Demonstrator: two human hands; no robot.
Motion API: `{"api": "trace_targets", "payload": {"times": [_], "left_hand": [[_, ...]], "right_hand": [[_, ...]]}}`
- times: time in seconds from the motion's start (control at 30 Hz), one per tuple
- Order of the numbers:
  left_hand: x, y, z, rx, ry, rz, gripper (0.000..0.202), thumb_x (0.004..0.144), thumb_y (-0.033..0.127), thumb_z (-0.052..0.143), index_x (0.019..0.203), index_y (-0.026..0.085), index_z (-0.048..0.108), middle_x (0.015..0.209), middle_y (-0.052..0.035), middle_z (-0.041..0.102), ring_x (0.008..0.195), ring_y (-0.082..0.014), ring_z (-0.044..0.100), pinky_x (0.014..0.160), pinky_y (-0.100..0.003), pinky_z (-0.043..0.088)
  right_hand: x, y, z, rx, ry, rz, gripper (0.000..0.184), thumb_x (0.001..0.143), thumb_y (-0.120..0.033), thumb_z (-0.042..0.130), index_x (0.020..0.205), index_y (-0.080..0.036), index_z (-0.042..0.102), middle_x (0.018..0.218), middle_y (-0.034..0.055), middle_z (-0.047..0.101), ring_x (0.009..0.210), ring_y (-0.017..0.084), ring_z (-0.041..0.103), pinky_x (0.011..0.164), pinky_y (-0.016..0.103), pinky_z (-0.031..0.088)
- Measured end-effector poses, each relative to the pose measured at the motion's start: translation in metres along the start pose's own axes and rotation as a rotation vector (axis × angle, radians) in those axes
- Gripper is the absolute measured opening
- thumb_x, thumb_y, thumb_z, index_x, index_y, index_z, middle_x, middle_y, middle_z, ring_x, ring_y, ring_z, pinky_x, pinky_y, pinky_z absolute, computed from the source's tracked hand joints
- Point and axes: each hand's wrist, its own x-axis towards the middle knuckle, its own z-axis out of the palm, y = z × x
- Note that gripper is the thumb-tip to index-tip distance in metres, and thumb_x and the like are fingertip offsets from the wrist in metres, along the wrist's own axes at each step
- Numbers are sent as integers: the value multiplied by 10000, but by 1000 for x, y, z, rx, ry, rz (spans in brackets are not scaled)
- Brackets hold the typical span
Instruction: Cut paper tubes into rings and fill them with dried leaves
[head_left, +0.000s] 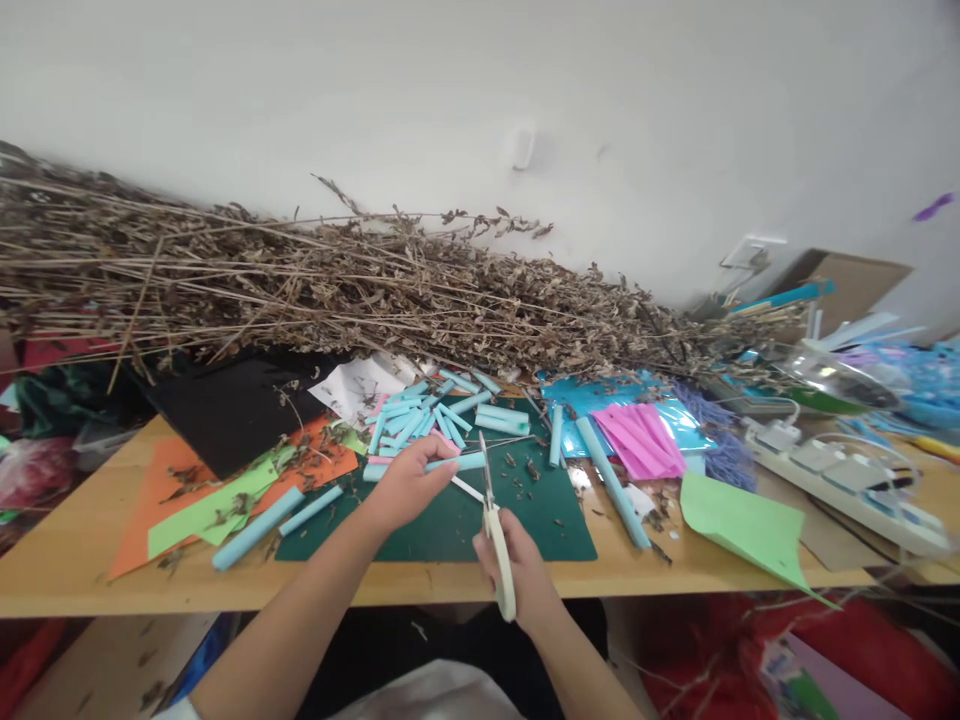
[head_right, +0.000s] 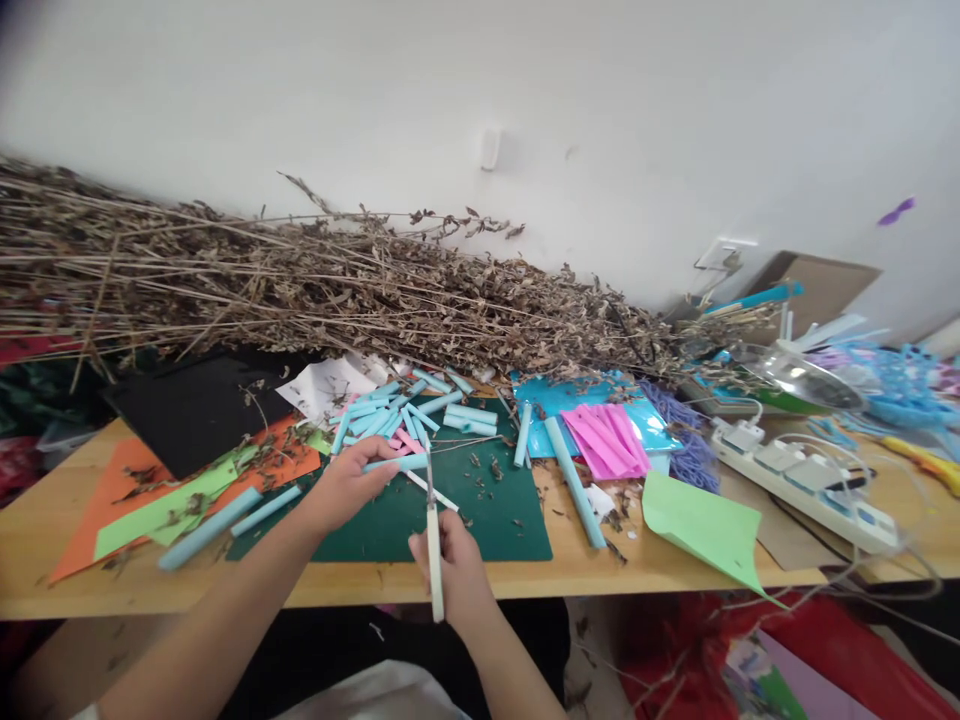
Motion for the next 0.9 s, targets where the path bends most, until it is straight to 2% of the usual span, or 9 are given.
{"api": "trace_targets", "payload": {"times": [0.13,0.27,0.33,0.43,0.57,0.63,0.77,0.9], "left_hand": [[22,-15,9,-24,-17,-51,165,692,314,462,699,155,505,560,34,467,504,-84,436,474,-191,353],[33,-32,6,-104,-60,-68,215,718,349,450,784,147,486,567,41,496,396,-50,387,405,-177,321],[40,-39,4,7,-76,-3,239,763,335,391,879,140,466,646,11,549,443,-63,455,434,-183,365],[58,-44,9,295,-133,86,278,805,264,316,1025,134,427,774,-34,594,593,-97,552,534,-208,437],[87,-42,41,509,-216,158,261,777,188,388,1010,163,503,960,-57,573,869,-148,541,769,-259,424],[96,-41,63,617,-276,206,234,762,183,426,966,176,542,973,-56,565,934,-170,511,839,-282,387],[97,-42,97,842,-321,219,226,782,213,399,930,132,551,920,-116,545,888,-242,512,778,-393,407],[92,-42,106,1000,-317,214,267,783,322,410,920,126,530,918,-126,511,891,-276,490,714,-426,424]], "right_hand": [[19,7,-6,65,38,14,379,633,-506,571,670,-212,335,429,-114,327,321,37,318,325,160,230],[22,20,-19,94,65,27,390,640,-551,531,678,-216,335,454,-100,351,320,48,333,321,171,244],[17,28,-31,99,94,23,400,627,-564,534,699,-217,350,474,-90,369,326,54,334,324,178,245],[7,39,-57,97,178,-15,403,614,-558,556,754,-223,381,496,-80,371,375,73,350,357,195,262],[-4,48,-93,42,341,-222,319,679,-492,538,821,-233,418,574,-45,412,468,102,394,426,227,307],[-8,51,-104,41,365,-327,291,708,-484,501,829,-230,427,588,-30,418,473,112,398,418,235,301],[-9,55,-109,74,361,-425,272,731,-473,467,840,-226,435,568,-27,407,447,114,380,399,236,285],[-8,58,-108,71,358,-432,285,708,-466,509,852,-224,461,565,-31,428,452,104,383,409,223,289]]}}
